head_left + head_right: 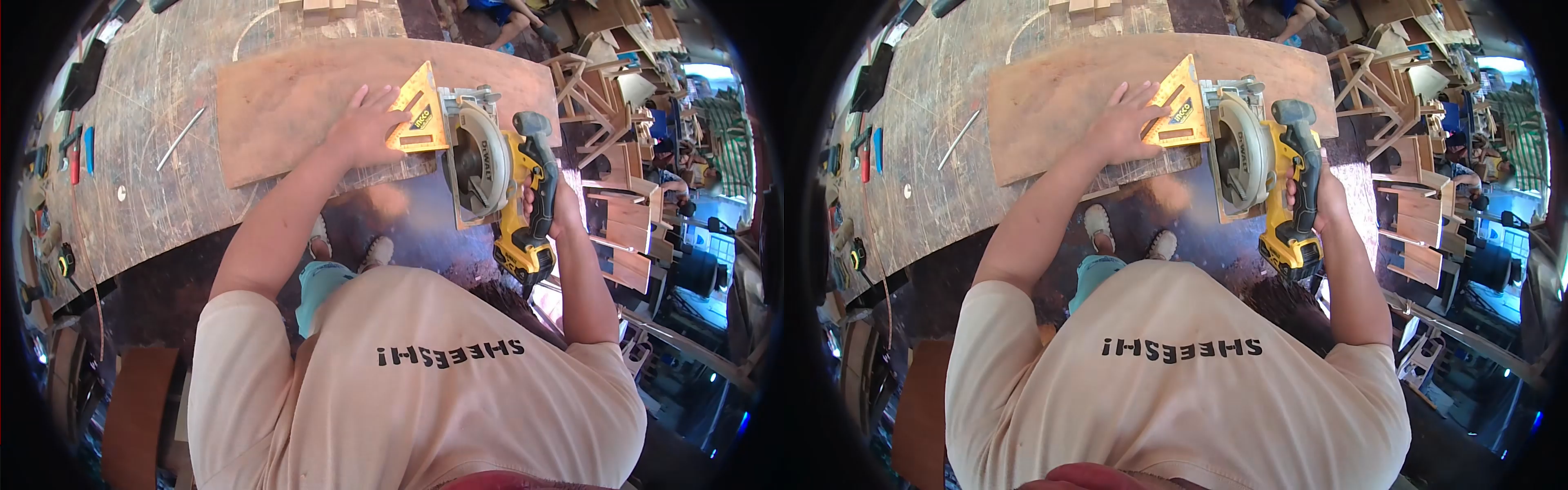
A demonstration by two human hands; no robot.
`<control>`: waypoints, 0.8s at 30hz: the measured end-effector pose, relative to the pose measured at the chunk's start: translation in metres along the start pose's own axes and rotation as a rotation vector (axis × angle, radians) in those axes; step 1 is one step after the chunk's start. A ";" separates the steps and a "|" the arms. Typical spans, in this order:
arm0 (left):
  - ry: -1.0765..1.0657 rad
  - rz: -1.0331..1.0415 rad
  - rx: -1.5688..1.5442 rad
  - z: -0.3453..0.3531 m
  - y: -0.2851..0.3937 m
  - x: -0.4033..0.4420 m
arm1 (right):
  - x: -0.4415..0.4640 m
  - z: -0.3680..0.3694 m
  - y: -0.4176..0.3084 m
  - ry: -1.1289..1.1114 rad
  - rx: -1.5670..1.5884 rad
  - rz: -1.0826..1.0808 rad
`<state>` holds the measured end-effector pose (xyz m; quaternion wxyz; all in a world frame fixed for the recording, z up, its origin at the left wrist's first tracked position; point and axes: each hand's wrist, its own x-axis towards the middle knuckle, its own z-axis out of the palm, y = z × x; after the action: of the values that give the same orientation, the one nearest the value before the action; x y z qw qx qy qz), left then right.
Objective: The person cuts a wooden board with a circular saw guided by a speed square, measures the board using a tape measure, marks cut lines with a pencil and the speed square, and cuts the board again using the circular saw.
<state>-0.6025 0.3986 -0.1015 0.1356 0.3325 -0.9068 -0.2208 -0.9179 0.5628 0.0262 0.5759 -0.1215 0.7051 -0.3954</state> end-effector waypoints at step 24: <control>0.014 0.006 -0.039 -0.004 0.005 -0.002 | 0.007 0.014 -0.013 0.046 -0.023 -0.051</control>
<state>-0.6021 0.4017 -0.0955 0.1488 0.3287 -0.9024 -0.2357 -0.9110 0.5444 0.0300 0.5481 -0.1370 0.7192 -0.4045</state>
